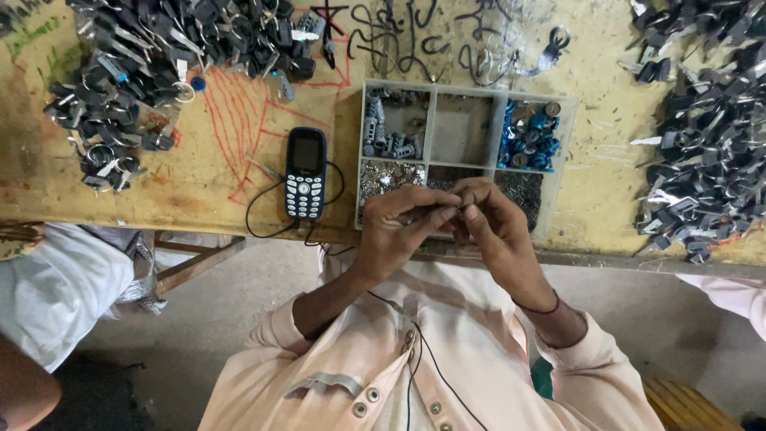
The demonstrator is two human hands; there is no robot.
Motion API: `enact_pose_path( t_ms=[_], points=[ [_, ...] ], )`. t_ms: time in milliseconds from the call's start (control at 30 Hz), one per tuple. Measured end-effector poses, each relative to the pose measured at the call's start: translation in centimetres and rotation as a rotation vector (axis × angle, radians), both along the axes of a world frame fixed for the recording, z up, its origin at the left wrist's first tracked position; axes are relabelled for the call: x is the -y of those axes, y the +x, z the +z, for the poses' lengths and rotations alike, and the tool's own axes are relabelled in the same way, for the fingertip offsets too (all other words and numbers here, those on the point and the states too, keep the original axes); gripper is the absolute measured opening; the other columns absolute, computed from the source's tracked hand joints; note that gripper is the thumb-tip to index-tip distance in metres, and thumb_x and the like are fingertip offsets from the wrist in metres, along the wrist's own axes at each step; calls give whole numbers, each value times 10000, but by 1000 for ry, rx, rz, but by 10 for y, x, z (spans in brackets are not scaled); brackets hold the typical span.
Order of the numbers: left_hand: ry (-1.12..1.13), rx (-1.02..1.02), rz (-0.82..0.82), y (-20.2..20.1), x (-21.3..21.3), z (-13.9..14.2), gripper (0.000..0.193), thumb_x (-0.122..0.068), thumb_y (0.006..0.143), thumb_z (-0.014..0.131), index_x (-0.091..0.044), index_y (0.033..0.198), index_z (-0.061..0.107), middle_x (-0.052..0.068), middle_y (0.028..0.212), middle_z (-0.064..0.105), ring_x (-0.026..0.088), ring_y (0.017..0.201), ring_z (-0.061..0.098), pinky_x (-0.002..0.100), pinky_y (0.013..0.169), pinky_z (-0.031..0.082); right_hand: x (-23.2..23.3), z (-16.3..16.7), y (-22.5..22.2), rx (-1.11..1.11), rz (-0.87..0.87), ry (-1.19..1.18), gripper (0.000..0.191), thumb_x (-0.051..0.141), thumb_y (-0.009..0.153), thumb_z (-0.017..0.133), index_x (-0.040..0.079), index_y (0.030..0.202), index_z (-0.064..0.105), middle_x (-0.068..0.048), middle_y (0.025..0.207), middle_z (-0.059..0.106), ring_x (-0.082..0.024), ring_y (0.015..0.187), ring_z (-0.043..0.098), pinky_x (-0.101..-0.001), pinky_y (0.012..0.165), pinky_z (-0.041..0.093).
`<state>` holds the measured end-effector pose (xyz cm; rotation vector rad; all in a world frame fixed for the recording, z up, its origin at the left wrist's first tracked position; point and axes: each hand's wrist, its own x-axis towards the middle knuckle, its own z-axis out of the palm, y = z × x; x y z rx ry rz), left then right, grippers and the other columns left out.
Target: The person picks small metal lock bodies and blue plastic components from a compartment tray and fits the parts together by hand, pressing them into place. Finished assemblies are set on the workbench beside the tray as the person repeats the cycle with new parts.
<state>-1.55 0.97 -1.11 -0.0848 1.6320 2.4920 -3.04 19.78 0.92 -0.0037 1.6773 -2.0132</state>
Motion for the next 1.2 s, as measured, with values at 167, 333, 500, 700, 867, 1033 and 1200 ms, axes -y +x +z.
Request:
enact_pose_path(
  t_ms=[167,333,500,700,867,1033,1200],
  points=[
    [-60,-101,-32,-3,1,7,150,0,985,727,-19,1131,754,74,978,745,133,832,761,253,726,642,-5,6,2,-1,29,23,184,194,1136,496,14,1127,534,-41,1093,579,-79,891,575,-248,761,524],
    [-217,-185,-55,-7,8,17,149,-1,969,735,-26,1114,751,69,1001,754,122,889,747,254,782,629,-2,6,5,-63,5,104,139,150,1116,520,12,1129,506,-25,1101,543,-67,923,579,-243,798,542],
    [-328,-175,-69,-7,14,22,140,6,944,726,-17,1082,737,66,1008,746,115,898,745,258,805,611,1,6,4,-130,-28,152,91,70,1103,542,1,1158,517,-42,1122,548,-71,910,599,-231,774,541],
    [-245,-111,-62,-8,15,16,130,-16,964,701,-5,1091,728,63,1035,743,114,918,758,248,818,630,-4,13,-6,-328,21,354,94,2,1055,574,-30,1143,574,-78,1208,537,-86,866,611,-228,716,533],
    [-245,-120,-101,-7,16,10,133,-36,977,717,6,1102,736,75,1034,748,117,907,758,253,814,634,-6,17,-14,-24,53,140,97,-4,1047,622,-14,1137,590,-45,1073,564,-64,831,575,-226,698,495],
    [-197,-69,-110,-3,13,7,132,-31,978,715,13,1102,728,77,1034,744,114,917,753,246,812,627,-13,23,-17,-361,212,414,83,0,1016,636,-15,1090,603,-40,1078,585,-69,894,606,-215,764,520],
    [10,55,-127,-2,11,8,152,-27,1000,689,18,1143,713,68,1050,746,114,932,751,245,843,631,-13,19,-13,-242,166,300,78,8,1053,594,-12,1126,574,-27,1074,556,-58,928,564,-209,796,503]
  ],
)
